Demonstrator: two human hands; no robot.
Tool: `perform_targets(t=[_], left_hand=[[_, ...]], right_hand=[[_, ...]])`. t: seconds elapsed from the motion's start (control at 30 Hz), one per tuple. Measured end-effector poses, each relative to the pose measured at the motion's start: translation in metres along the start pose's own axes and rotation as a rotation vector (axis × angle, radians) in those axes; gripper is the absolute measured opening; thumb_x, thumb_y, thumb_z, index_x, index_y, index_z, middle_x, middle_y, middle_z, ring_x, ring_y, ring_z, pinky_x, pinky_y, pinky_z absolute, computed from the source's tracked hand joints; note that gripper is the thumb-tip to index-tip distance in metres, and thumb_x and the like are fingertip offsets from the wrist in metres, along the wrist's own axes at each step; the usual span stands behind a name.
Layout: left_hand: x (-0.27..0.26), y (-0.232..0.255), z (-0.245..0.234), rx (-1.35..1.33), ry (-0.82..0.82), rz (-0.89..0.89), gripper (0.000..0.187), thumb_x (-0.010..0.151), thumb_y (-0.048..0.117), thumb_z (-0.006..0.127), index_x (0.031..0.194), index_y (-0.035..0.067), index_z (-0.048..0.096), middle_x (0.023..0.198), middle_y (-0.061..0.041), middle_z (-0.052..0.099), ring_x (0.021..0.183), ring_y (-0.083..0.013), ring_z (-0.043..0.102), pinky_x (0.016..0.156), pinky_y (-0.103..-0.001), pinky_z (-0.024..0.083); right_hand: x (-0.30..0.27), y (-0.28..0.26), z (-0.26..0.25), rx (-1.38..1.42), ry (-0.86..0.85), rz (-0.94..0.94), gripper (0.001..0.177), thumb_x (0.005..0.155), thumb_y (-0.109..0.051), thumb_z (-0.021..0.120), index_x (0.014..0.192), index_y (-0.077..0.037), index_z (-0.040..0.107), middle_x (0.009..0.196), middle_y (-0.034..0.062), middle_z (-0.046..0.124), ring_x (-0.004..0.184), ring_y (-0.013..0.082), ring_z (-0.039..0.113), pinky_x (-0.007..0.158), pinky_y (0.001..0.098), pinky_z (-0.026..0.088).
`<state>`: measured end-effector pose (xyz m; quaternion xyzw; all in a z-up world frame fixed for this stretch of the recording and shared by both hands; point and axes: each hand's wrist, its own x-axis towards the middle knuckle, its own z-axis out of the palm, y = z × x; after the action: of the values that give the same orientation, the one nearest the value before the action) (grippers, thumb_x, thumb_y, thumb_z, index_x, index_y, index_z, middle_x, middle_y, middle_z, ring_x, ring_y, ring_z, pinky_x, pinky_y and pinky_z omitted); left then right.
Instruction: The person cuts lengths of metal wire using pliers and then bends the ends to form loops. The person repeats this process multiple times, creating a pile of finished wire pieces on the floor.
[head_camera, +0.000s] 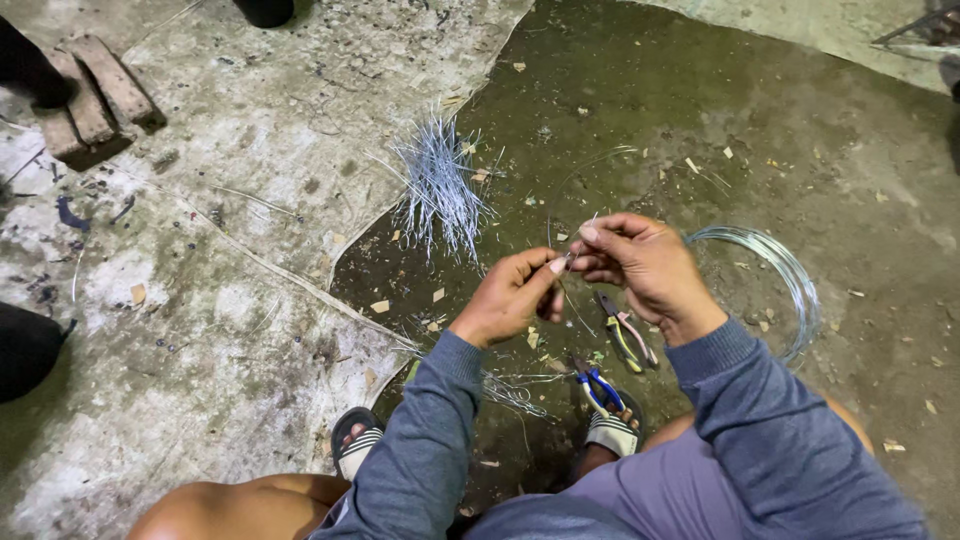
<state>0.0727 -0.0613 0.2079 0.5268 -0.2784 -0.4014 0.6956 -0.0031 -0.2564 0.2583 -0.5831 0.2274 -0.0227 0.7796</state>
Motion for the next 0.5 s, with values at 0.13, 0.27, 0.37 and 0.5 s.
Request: perform_targets(t=[0.13,0.27,0.37,0.5], left_hand=[[-0.001,-0.008,0.001,0.172,0.051,0.059,0.030,0.109,0.027,0.054,0.122,0.003,0.068,0.073,0.007,0.052,0.063,-0.0045,0.046,0.055,-0.024,0.040],[0.000,-0.006,0.001,0.282,0.100,0.105,0.034,0.110,0.029,0.053,0.120,0.004,0.074,0.072,0.008,0.049,0.065,-0.0031,0.041,0.057,-0.022,0.036],[-0.001,-0.006,0.001,0.188,0.070,0.083,0.033,0.111,0.028,0.054,0.118,0.003,0.074,0.076,0.009,0.052,0.068,-0.0027,0.043,0.060,-0.021,0.038],[-0.001,-0.007,-0.003,-0.067,-0.017,-0.111,0.031,0.108,0.024,0.053,0.117,0.000,0.071,0.073,0.009,0.047,0.062,-0.0038,0.038,0.053,-0.022,0.031]], right_hand=[[0.005,-0.008,-0.004,-0.201,0.079,-0.144,0.011,0.097,-0.009,0.070,0.103,-0.001,0.073,0.089,0.0088,0.073,0.076,0.0162,0.072,0.066,0.0302,0.060],[0.008,-0.014,-0.008,-0.145,0.048,-0.187,0.008,0.096,-0.008,0.070,0.102,-0.002,0.071,0.089,0.0069,0.073,0.080,0.0160,0.074,0.070,0.0297,0.061],[0.012,-0.015,-0.015,-0.113,0.057,-0.201,0.006,0.097,-0.008,0.070,0.100,-0.003,0.070,0.087,0.0070,0.073,0.078,0.0170,0.073,0.071,0.0315,0.062],[0.027,-0.030,-0.045,-0.030,0.071,-0.272,0.002,0.102,-0.006,0.068,0.100,-0.006,0.067,0.089,0.0075,0.071,0.078,0.0182,0.071,0.073,0.0350,0.062]])
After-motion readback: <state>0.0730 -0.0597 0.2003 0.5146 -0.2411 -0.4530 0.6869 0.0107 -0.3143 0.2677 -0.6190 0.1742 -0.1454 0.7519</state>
